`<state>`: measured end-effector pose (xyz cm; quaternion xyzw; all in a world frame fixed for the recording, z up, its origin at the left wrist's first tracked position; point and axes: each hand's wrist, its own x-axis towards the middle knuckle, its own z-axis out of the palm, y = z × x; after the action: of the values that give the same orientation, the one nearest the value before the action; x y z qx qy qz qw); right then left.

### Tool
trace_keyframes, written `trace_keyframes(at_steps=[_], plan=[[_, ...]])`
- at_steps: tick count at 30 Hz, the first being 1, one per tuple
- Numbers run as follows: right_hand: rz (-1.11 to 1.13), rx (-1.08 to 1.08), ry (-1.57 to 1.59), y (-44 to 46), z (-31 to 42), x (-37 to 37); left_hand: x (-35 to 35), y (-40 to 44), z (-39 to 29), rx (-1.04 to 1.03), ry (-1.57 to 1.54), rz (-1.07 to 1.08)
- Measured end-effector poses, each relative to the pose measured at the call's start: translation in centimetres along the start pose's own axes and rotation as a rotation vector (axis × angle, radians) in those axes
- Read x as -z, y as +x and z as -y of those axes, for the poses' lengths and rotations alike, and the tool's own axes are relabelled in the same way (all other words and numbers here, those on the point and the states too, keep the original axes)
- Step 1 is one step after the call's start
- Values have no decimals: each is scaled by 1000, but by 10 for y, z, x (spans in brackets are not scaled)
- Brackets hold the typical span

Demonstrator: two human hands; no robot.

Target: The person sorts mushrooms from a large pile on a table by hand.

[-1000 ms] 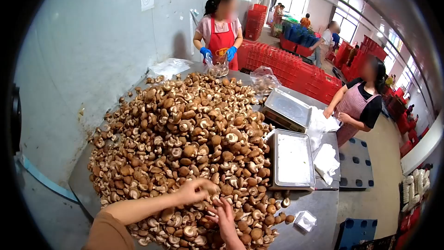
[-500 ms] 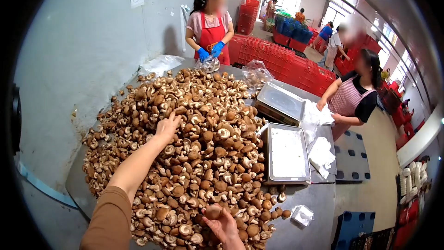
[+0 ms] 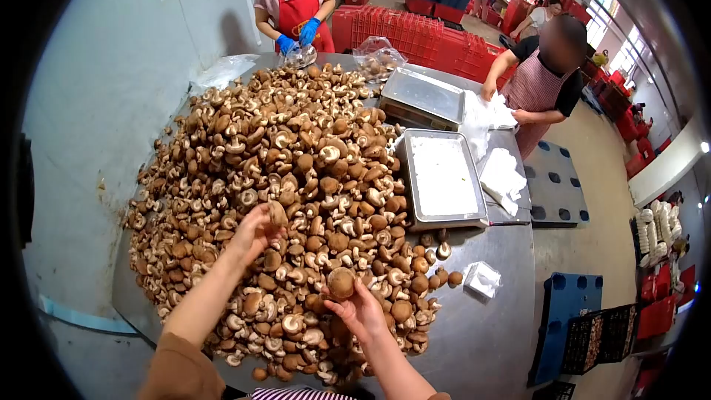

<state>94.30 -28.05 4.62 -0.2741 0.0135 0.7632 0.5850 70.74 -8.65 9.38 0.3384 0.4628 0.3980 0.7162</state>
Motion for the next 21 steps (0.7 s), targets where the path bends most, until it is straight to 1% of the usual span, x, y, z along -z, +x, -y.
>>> trace_keyframes(at_steps=[1,3,4,6,7,9,10,11,13,14,15,17,18,19,21], plan=[[7,6,-5,-4,0,-1,15,-1,28,46,-148,130],[-1,29,-72,-11,0,-3,5,-29,47,79,-264,238],[5,20,-76,-15,0,-3,-2,-47,52,119,-356,229],[3,89,-166,-23,-2,-2,-1,-67,70,176,-494,239],[5,80,-171,-27,-4,-4,-1,-77,77,214,-613,305],[-60,157,-279,-40,-3,-18,-10,-96,78,221,-664,391],[-137,187,-323,-47,-4,-31,-14,-103,79,246,-610,374],[-135,183,-327,-52,-7,-33,-17,-110,80,256,-601,395],[-144,301,-534,-58,-11,-36,-24,-123,94,307,-470,255],[-126,362,-584,-60,-16,-33,-19,-126,109,327,-476,308],[-120,361,-587,-64,-21,-38,-17,-133,120,302,-408,368],[-41,423,-885,-73,-29,-50,-24,-151,132,404,-397,348],[22,436,-964,-70,-35,-45,-27,-155,137,365,-404,410],[-23,262,-938,-71,-41,-40,-19,-162,140,394,-433,508],[100,540,-1240,-62,-50,-38,-10,-168,150,395,-456,416]])
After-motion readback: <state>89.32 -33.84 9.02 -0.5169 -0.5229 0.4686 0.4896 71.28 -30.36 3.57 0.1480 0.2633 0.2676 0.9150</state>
